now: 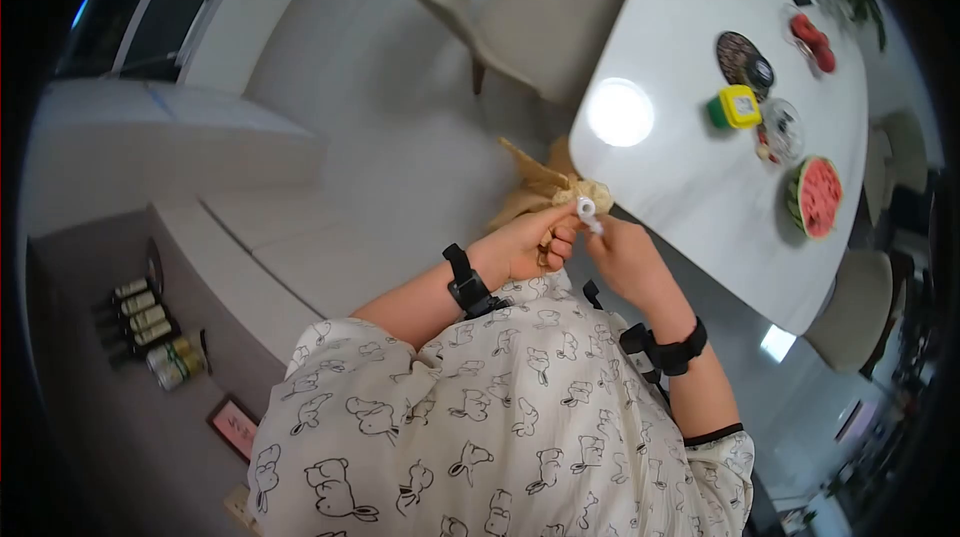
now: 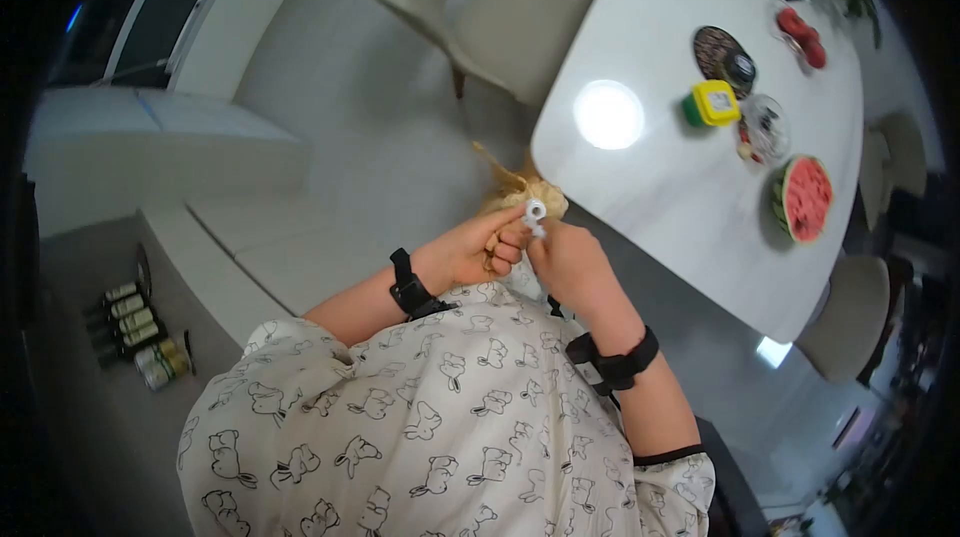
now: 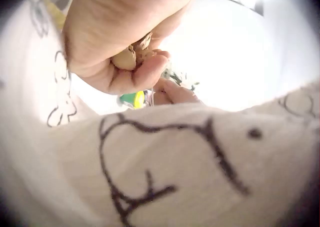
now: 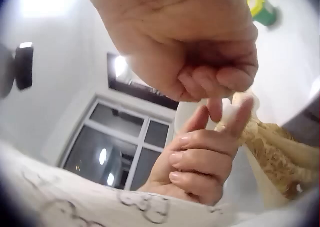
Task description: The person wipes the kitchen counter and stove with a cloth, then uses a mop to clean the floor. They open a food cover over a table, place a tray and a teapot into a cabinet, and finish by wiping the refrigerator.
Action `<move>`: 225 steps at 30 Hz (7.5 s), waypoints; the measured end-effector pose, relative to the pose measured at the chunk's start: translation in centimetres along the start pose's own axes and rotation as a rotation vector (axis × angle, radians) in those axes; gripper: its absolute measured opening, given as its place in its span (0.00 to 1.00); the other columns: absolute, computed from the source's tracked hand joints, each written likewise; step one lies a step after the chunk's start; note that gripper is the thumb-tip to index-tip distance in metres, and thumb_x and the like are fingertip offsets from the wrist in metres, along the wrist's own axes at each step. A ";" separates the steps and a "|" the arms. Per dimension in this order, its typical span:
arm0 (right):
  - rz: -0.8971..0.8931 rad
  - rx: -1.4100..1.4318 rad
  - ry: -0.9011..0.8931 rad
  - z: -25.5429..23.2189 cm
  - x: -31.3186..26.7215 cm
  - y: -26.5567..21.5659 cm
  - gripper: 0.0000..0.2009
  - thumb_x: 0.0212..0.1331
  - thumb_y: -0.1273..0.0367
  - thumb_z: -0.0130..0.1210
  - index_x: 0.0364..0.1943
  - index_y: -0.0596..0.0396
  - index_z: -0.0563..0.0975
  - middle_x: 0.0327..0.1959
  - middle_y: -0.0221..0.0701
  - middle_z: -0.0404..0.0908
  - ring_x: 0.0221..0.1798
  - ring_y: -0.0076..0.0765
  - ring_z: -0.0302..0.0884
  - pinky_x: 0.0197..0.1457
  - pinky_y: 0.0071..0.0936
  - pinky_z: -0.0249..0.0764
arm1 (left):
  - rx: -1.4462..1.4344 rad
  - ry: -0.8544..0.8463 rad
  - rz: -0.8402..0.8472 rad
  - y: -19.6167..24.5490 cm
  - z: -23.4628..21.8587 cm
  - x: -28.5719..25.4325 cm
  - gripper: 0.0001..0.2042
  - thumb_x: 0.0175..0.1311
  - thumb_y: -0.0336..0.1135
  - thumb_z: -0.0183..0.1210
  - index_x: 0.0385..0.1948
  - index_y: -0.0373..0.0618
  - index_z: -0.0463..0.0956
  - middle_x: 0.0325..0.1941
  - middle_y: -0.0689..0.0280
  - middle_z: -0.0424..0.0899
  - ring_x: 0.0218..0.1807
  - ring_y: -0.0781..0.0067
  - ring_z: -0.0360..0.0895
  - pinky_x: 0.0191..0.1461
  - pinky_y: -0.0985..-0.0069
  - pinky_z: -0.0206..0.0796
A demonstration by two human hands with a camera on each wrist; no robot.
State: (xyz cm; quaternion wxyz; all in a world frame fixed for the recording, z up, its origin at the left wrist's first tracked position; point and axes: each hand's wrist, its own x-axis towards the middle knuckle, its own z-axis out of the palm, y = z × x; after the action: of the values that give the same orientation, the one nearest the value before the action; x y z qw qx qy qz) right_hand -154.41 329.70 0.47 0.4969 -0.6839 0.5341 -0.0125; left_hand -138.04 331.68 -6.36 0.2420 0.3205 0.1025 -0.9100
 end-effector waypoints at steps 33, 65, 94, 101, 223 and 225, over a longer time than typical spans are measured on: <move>-0.304 -0.113 -0.304 11.3 25.6 -20.7 0.14 0.60 0.63 0.45 0.32 0.63 0.70 0.22 0.48 0.71 0.26 0.50 0.68 0.35 0.36 0.66 | -0.063 0.599 1.252 21.7 -15.6 -12.3 0.17 0.63 0.46 0.50 0.22 0.42 0.68 0.14 0.74 0.64 0.16 0.83 0.59 0.20 0.83 0.51; -0.343 0.089 -0.404 9.5 21.4 -19.2 0.11 0.62 0.64 0.45 0.32 0.59 0.71 0.15 0.25 0.62 0.20 0.21 0.55 0.24 0.24 0.57 | 0.729 0.864 1.531 17.8 -12.9 -13.6 0.11 0.64 0.38 0.48 0.35 0.39 0.70 0.16 0.73 0.64 0.19 0.85 0.59 0.21 0.80 0.55; -0.802 0.030 -0.054 6.2 30.6 -14.0 0.16 0.62 0.63 0.43 0.49 0.57 0.69 0.42 0.43 0.76 0.46 0.48 0.73 0.47 0.37 0.69 | 0.938 0.536 1.356 26.9 -15.7 -7.9 0.17 0.62 0.43 0.50 0.49 0.45 0.69 0.49 0.60 0.74 0.49 0.64 0.70 0.53 0.70 0.61; -0.674 -0.226 0.078 3.8 22.5 -14.0 0.10 0.63 0.65 0.43 0.34 0.57 0.70 0.24 0.48 0.72 0.27 0.58 0.69 0.30 0.40 0.67 | 1.132 0.897 1.631 18.1 -2.7 -14.9 0.16 0.53 0.38 0.57 0.41 0.40 0.73 0.39 0.56 0.78 0.42 0.62 0.75 0.46 0.70 0.65; -0.213 -0.597 1.050 -57.7 3.9 -4.8 0.08 0.55 0.67 0.53 0.32 0.57 0.70 0.24 0.33 0.75 0.26 0.28 0.71 0.30 0.25 0.69 | 0.499 0.563 0.620 17.2 10.0 -7.0 0.12 0.64 0.40 0.50 0.41 0.41 0.71 0.21 0.75 0.65 0.21 0.87 0.62 0.19 0.89 0.52; -0.212 -0.679 1.025 -57.3 4.7 -3.8 0.08 0.55 0.67 0.53 0.32 0.57 0.70 0.24 0.34 0.75 0.27 0.29 0.71 0.31 0.26 0.69 | 0.577 0.544 0.529 17.2 11.9 -6.1 0.12 0.63 0.39 0.50 0.40 0.41 0.72 0.21 0.75 0.65 0.21 0.88 0.61 0.19 0.89 0.51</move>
State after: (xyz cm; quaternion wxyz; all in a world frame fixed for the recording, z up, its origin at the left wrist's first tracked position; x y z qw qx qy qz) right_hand -181.03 287.74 29.69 -0.0717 -0.7600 0.6082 -0.2176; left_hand -131.57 315.03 6.16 0.3309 0.6165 -0.1801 -0.6914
